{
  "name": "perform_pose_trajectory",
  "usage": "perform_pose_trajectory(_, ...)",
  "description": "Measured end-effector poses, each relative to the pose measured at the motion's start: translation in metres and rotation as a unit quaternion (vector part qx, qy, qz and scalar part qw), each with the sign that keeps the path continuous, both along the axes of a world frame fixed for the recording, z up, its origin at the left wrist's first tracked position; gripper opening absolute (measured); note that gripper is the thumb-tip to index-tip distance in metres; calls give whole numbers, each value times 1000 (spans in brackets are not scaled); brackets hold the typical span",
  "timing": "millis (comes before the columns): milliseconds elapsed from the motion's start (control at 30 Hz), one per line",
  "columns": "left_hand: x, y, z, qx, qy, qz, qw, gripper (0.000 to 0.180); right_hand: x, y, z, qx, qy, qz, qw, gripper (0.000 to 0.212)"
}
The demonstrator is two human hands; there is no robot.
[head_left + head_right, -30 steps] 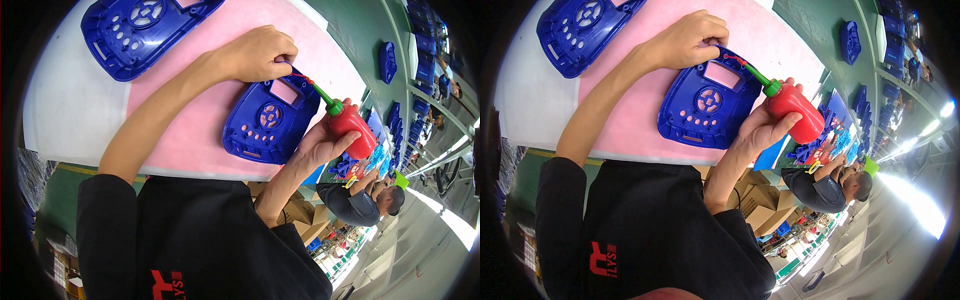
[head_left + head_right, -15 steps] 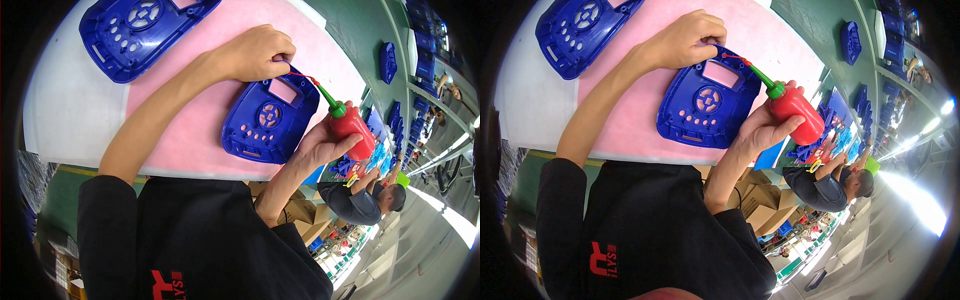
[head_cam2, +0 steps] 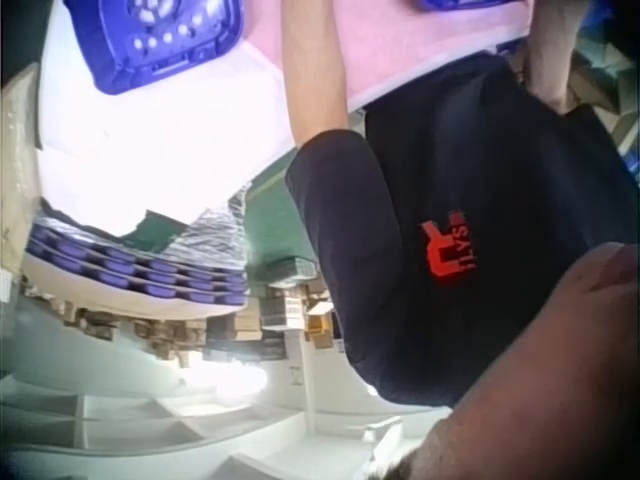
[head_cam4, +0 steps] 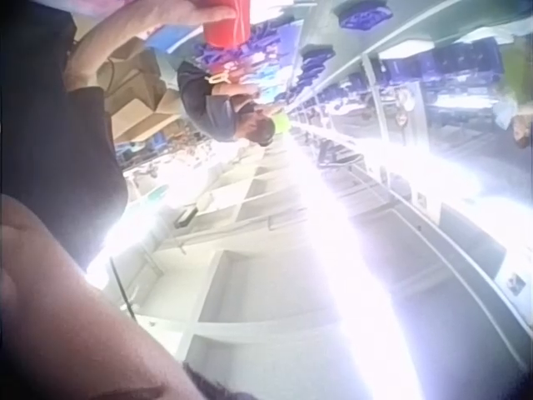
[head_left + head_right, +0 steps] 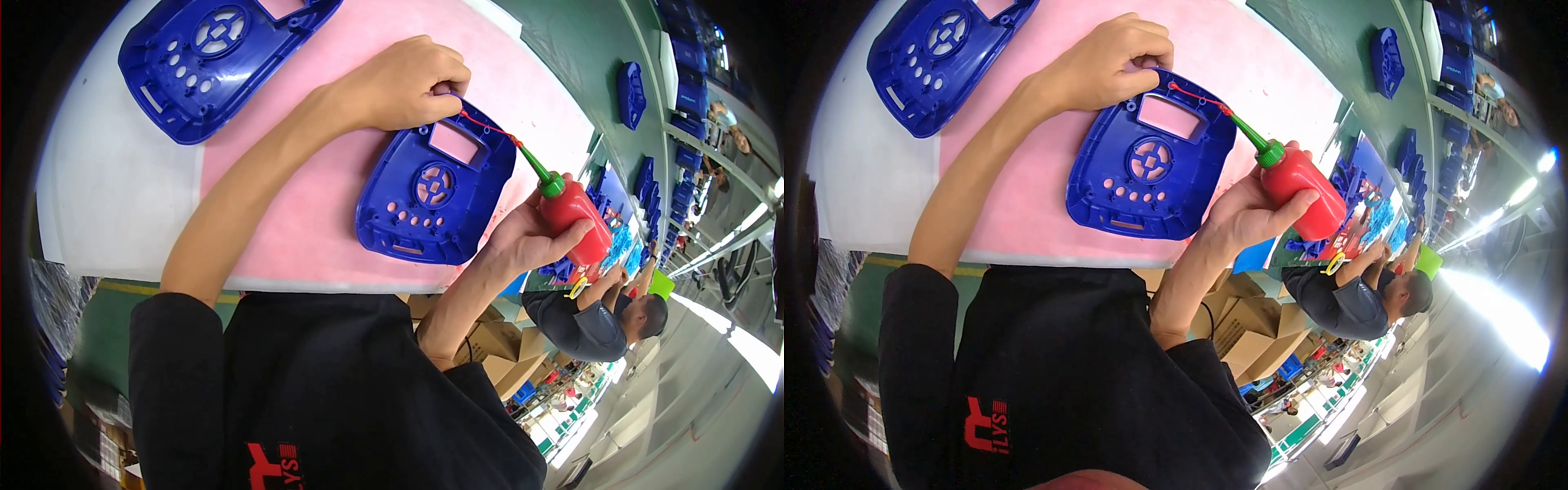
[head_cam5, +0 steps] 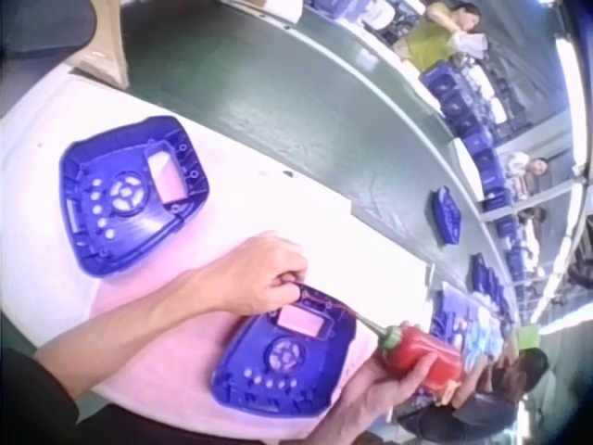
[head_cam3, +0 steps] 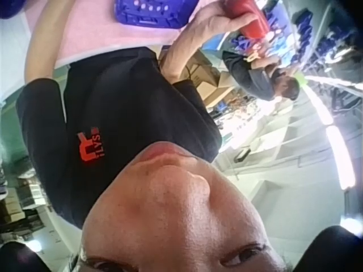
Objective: Apply glue to blue plastic casings and assemble small components onto them.
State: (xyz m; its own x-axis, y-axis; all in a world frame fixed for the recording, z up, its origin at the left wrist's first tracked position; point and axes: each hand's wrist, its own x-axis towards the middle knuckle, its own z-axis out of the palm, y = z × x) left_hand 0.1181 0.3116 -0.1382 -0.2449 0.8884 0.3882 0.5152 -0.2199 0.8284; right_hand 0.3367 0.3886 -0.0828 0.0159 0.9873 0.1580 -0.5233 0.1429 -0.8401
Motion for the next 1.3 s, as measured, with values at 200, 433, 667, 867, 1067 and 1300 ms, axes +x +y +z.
perform_pose_trajectory(200, 0, 1, 0, 1, -22, -7, 1000, 11, 1, -1, -5, -10, -33, -28, 999, 60)
perform_pose_trajectory(433, 0, 1, 0, 4, -13, -7, 1000, 11, -1, -1, -8, -19, -62, -49, 997, 61)
perform_pose_trajectory(667, 1, 3, 2, 16, -35, 5, 999, 15, 1, 2, -11, -16, -75, -54, 996, 62)
perform_pose_trajectory(867, 1, 2, 2, 25, -24, 11, 999, 16, 1, 2, -12, -14, -77, -52, 996, 63)
perform_pose_trajectory(1067, 1, 3, 2, 21, -24, 13, 999, 16, 2, 3, -12, -13, -79, -53, 995, 65)
perform_pose_trajectory(1300, 1, 3, 2, 26, -26, 14, 999, 16, 1, 3, -12, -13, -76, -48, 996, 65)
